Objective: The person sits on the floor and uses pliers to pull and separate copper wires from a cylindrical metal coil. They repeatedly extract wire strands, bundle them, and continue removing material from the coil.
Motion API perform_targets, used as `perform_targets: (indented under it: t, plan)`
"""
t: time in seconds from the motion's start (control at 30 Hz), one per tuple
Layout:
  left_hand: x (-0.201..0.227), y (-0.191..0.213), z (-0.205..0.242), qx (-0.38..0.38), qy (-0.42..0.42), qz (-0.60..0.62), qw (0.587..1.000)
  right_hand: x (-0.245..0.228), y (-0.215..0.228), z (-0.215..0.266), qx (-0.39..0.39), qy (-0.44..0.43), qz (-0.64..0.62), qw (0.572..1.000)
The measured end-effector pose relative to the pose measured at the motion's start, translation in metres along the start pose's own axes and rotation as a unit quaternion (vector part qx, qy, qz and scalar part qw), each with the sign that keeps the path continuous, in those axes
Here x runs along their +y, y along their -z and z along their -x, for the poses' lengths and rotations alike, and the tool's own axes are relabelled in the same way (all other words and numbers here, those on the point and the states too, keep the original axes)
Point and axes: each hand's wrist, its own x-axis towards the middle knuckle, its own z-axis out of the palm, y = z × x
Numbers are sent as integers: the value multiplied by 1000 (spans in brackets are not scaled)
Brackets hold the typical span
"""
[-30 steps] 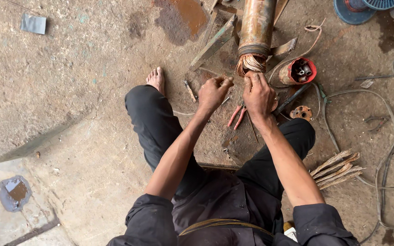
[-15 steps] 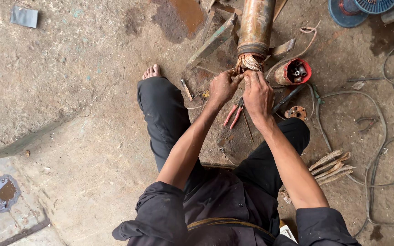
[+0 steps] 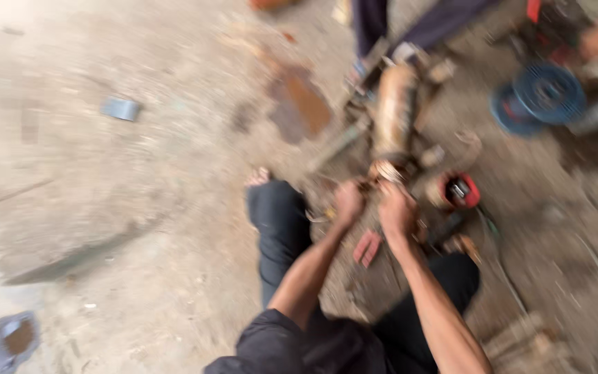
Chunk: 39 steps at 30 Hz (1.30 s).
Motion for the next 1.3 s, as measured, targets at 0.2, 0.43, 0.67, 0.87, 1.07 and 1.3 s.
perform_targets:
  t: [0.2, 0.43, 0.67, 0.87, 1.07, 1.3]
  plan:
    - [6, -7, 7, -7, 56, -2, 998, 15, -7, 27, -1, 14, 13, 1000]
    - [19, 2, 15, -4, 44, -9, 999, 25, -9, 51, -32, -85, 40, 995]
    - [17, 4, 12, -8, 21, 7, 1000, 3, 19, 84, 20, 27, 105, 994]
    - [13, 2, 13, -12, 32, -13, 999, 0, 22, 104, 10, -21, 45, 999]
    - [5, -3, 11, -41, 56, -16, 997, 18, 29, 140, -3, -40, 90, 995]
    - [-2, -10, -2, -66, 73, -1, 995, -7, 45, 141, 12, -2, 102, 995]
